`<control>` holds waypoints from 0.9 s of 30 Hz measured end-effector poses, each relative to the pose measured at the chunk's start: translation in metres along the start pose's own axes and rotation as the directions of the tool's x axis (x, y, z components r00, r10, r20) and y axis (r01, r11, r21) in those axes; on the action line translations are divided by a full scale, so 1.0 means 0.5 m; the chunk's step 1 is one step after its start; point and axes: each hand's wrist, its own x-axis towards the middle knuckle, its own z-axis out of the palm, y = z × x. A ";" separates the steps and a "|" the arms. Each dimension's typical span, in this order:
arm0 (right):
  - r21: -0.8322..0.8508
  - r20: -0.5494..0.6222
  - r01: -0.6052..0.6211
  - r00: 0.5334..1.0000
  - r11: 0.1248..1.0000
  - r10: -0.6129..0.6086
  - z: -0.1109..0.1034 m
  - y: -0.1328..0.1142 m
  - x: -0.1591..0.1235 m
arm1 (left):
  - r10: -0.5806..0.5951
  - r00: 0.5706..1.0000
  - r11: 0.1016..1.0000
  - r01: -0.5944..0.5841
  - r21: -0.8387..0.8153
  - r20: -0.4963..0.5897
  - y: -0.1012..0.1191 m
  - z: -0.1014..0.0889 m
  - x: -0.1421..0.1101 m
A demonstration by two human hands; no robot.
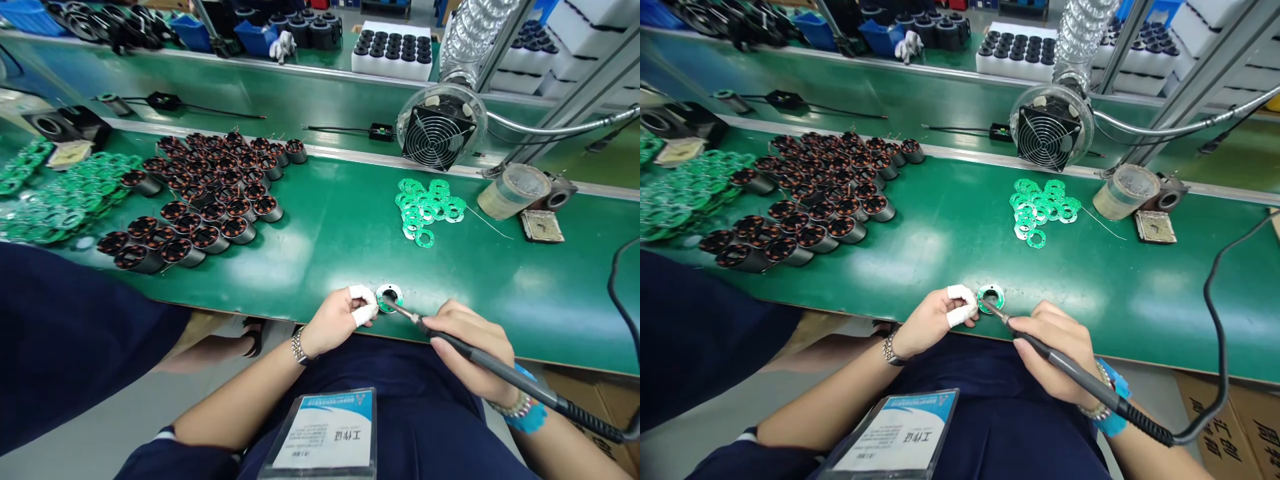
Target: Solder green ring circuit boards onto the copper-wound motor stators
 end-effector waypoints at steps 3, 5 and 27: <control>0.001 0.012 -0.025 1.000 1.000 0.025 0.005 0.000 -0.004 | -0.004 1.000 1.000 0.004 -0.001 -0.005 -0.004 0.000 0.000; -0.008 0.018 -0.028 0.999 1.000 0.028 0.007 0.001 -0.004 | -0.003 1.000 1.000 0.003 0.000 -0.007 -0.006 0.000 0.000; -0.617 -0.629 -0.367 0.761 0.696 -0.158 -0.242 0.231 0.074 | 0.230 0.968 0.772 -0.120 0.624 -0.098 0.006 0.017 -0.004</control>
